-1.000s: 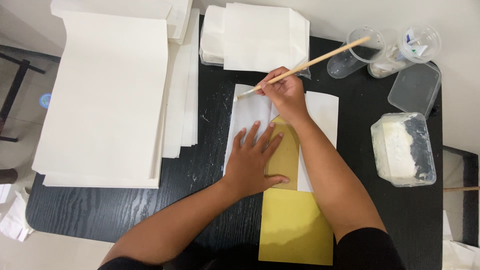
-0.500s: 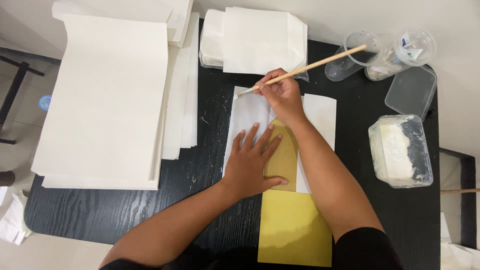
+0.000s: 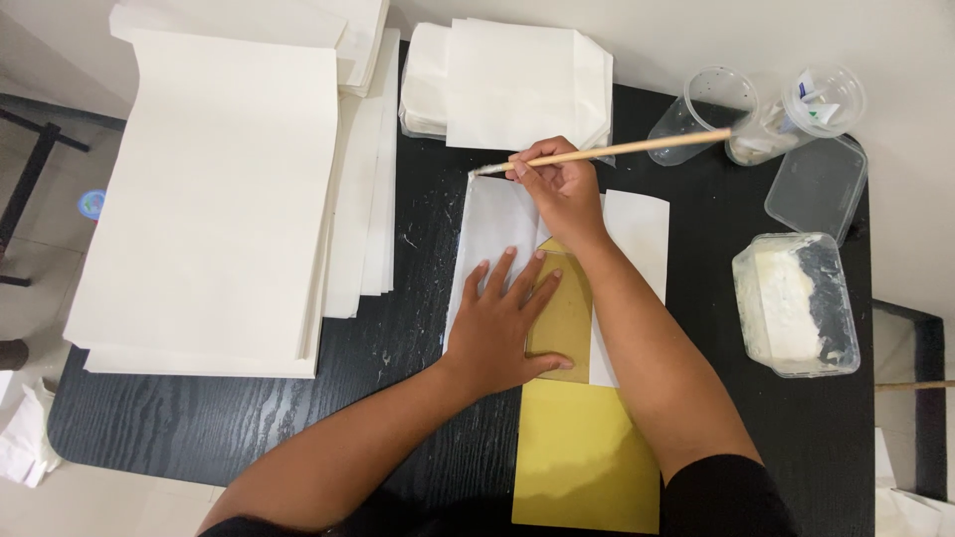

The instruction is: Folding paper sheets and applying glue with a brush to assemble paper bags

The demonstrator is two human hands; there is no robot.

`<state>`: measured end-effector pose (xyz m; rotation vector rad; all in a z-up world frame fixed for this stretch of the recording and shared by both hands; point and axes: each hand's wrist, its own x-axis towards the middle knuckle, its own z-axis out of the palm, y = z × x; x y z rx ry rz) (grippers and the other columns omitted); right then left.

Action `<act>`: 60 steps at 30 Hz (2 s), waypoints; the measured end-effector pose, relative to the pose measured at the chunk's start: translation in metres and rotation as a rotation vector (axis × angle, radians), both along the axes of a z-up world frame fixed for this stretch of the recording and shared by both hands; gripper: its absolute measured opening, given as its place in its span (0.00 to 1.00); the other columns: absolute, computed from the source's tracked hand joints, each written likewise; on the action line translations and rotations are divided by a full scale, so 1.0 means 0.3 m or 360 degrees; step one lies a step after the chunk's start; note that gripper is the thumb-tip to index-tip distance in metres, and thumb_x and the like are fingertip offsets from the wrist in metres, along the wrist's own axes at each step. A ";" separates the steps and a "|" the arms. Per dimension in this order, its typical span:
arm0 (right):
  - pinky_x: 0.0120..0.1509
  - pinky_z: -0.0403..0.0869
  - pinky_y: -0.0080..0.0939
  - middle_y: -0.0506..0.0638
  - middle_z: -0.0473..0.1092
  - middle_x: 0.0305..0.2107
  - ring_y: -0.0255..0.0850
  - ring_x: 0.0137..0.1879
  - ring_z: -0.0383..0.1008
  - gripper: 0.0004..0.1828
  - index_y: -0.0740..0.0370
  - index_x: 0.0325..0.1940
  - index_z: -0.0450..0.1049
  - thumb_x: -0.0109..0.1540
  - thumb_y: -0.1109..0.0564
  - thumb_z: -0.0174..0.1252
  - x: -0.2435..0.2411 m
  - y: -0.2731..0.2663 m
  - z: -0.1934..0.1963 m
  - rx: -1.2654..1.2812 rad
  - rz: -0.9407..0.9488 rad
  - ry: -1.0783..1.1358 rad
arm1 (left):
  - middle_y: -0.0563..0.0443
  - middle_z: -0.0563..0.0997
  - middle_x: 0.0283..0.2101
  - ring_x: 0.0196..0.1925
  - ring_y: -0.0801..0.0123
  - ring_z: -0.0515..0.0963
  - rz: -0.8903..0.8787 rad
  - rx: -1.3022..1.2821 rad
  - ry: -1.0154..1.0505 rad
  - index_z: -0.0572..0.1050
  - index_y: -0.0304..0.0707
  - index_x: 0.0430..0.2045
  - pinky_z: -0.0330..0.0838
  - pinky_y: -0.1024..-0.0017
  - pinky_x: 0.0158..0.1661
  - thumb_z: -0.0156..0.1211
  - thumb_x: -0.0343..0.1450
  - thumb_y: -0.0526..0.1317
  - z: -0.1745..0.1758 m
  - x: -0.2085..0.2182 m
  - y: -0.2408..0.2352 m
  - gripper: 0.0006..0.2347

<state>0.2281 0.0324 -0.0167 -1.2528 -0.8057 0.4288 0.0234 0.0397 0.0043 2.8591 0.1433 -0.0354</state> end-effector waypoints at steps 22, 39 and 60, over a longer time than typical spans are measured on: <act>0.54 0.81 0.31 0.61 0.75 0.44 0.39 0.47 0.81 0.09 0.67 0.47 0.65 0.67 0.64 0.58 0.018 -0.003 -0.022 0.0087 -0.0078 0.0013 | 0.44 0.50 0.78 0.78 0.40 0.49 -0.0010 0.0010 0.0047 0.52 0.52 0.74 0.43 0.40 0.69 0.47 0.64 0.76 0.018 0.004 0.003 0.46; 0.53 0.81 0.31 0.60 0.75 0.42 0.38 0.45 0.82 0.07 0.68 0.45 0.68 0.67 0.64 0.59 -0.003 -0.008 0.016 0.0010 -0.0066 -0.0002 | 0.44 0.49 0.78 0.78 0.40 0.47 -0.0015 -0.0029 0.0059 0.51 0.52 0.74 0.41 0.39 0.70 0.45 0.65 0.76 0.008 0.003 0.002 0.45; 0.44 0.83 0.35 0.63 0.75 0.33 0.42 0.38 0.82 0.07 0.72 0.41 0.71 0.60 0.70 0.62 -0.052 -0.054 0.021 -0.0046 0.0404 0.0075 | 0.44 0.49 0.78 0.78 0.40 0.48 0.0006 -0.0032 -0.0049 0.52 0.50 0.74 0.41 0.39 0.70 0.45 0.64 0.77 -0.034 -0.001 -0.006 0.46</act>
